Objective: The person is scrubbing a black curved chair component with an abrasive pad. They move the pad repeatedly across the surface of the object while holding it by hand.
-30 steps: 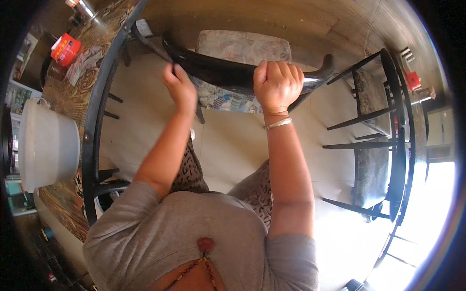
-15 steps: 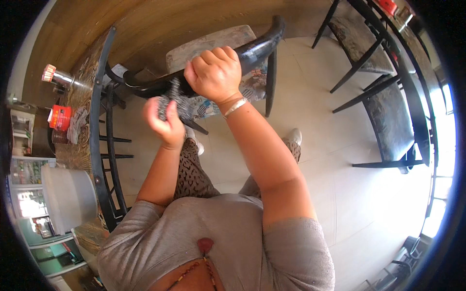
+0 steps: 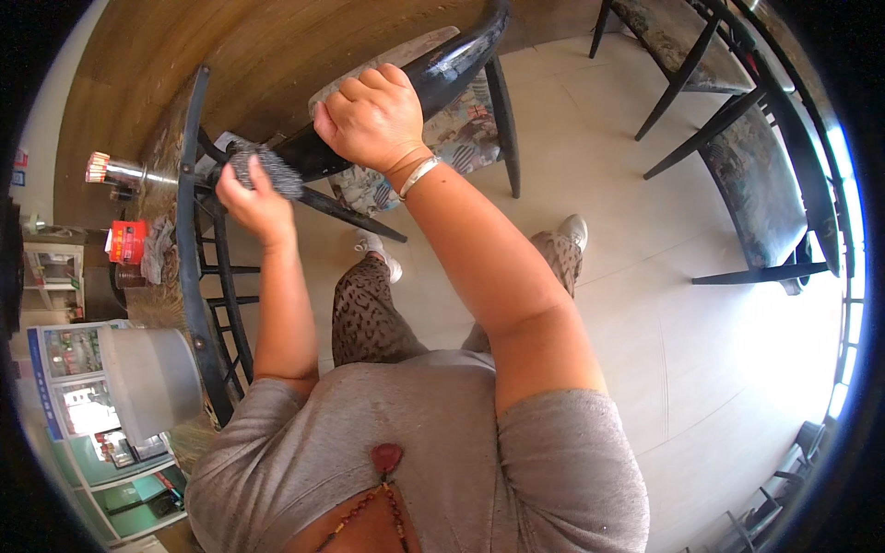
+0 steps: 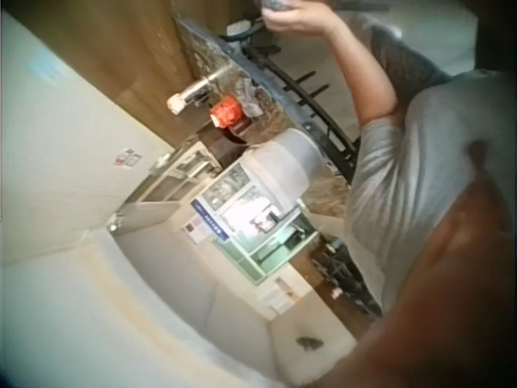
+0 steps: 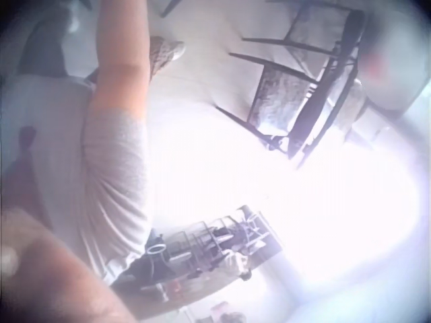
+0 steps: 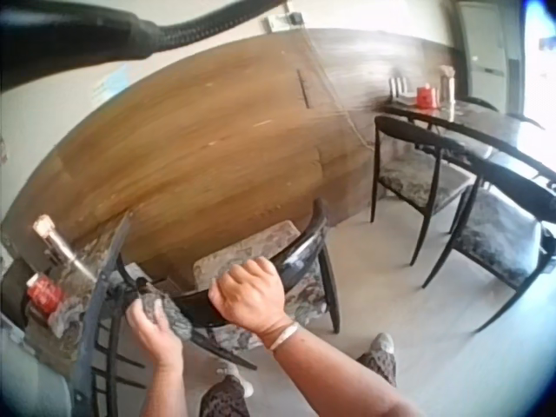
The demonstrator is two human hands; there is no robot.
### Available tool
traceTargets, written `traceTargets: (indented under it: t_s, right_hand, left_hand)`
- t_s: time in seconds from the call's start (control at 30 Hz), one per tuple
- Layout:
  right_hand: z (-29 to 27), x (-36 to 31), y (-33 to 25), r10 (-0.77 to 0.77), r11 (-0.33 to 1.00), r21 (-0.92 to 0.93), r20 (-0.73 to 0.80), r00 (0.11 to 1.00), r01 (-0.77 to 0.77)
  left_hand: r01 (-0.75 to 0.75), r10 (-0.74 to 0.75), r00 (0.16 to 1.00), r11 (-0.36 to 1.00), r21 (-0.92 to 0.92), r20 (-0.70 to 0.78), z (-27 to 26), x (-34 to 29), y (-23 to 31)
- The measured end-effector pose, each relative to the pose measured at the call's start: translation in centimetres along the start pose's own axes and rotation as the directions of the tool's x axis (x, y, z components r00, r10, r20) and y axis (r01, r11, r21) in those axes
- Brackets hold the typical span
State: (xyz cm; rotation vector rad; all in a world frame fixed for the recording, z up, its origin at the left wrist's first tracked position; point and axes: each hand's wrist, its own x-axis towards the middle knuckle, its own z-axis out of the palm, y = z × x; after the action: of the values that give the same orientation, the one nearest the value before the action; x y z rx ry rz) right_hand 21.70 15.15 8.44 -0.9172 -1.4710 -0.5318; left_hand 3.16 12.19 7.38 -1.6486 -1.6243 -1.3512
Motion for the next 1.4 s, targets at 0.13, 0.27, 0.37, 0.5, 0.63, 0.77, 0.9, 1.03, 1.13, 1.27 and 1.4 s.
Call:
traceTargets:
  t_s: [0.13, 0.27, 0.37, 0.5, 0.63, 0.77, 0.9, 1.03, 1.13, 1.27, 1.4]
  right_hand:
    - [0.2, 0.1, -0.1, 0.011, 1.000, -0.004, -0.020, 1.000, -0.011]
    - [-0.4, -0.2, 0.6, -0.015, 1.000, -0.020, 0.072, 0.997, 0.016]
    - [0.0, -0.4, 0.6, 0.009, 0.999, 0.045, 0.074, 0.997, -0.012]
    - [0.3, -0.1, -0.2, 0.029, 1.000, -0.009, 0.064, 0.998, -0.029]
    - [0.3, -0.2, 0.2, -0.047, 0.998, -0.044, 0.089, 0.995, 0.051]
    - [0.0, 0.4, -0.1, -0.065, 0.995, -0.063, 0.146, 0.987, 0.075]
    - [-0.1, 0.6, -1.0, -0.060, 0.989, -0.118, 0.202, 0.978, 0.086]
    - [0.6, 0.5, -1.4, -0.060, 0.984, -0.154, 0.208, 0.976, 0.094]
    - [0.0, 0.0, -0.6, -0.060, 0.977, -0.184, 0.270, 0.961, 0.112]
    - [0.0, -0.2, -0.7, -0.051, 0.966, -0.222, 0.339, 0.939, 0.133]
    - [0.2, -0.6, -0.7, -0.003, 0.965, -0.245, 0.346, 0.938, 0.093]
  left_hand:
    - [-0.299, 0.303, 0.952, 0.950, -0.083, 0.037, 0.1, -1.0, 2.2]
    - [-0.501, 0.512, 0.850, 0.858, -0.112, 0.120, 0.5, -3.7, 4.2]
    - [-0.359, 0.364, 0.931, 0.926, -0.117, 0.029, 0.4, -3.4, 1.1]
    - [0.140, -0.140, 0.990, 0.990, -0.037, 0.006, 0.2, -0.3, -3.6]
    - [-0.106, 0.108, 0.994, 0.980, -0.169, 0.001, 0.9, -1.9, 1.1]
    - [-0.157, 0.182, 0.980, 0.956, -0.248, 0.083, 0.0, -2.0, 2.6]
    - [0.212, -0.224, 0.974, 0.956, -0.203, -0.036, 0.9, -0.3, -3.1]
    - [0.552, -0.583, 0.810, 0.793, -0.258, -0.061, 3.5, -0.7, -9.8]
    - [0.569, -0.620, 0.785, 0.714, -0.408, 0.010, 2.5, -3.2, -5.2]
    - [0.775, -0.767, 0.553, 0.329, -0.540, 0.326, 3.2, -8.0, -0.5]
    - [0.404, -0.696, 0.155, -0.603, -0.688, 0.701, 2.9, -6.5, -0.2]
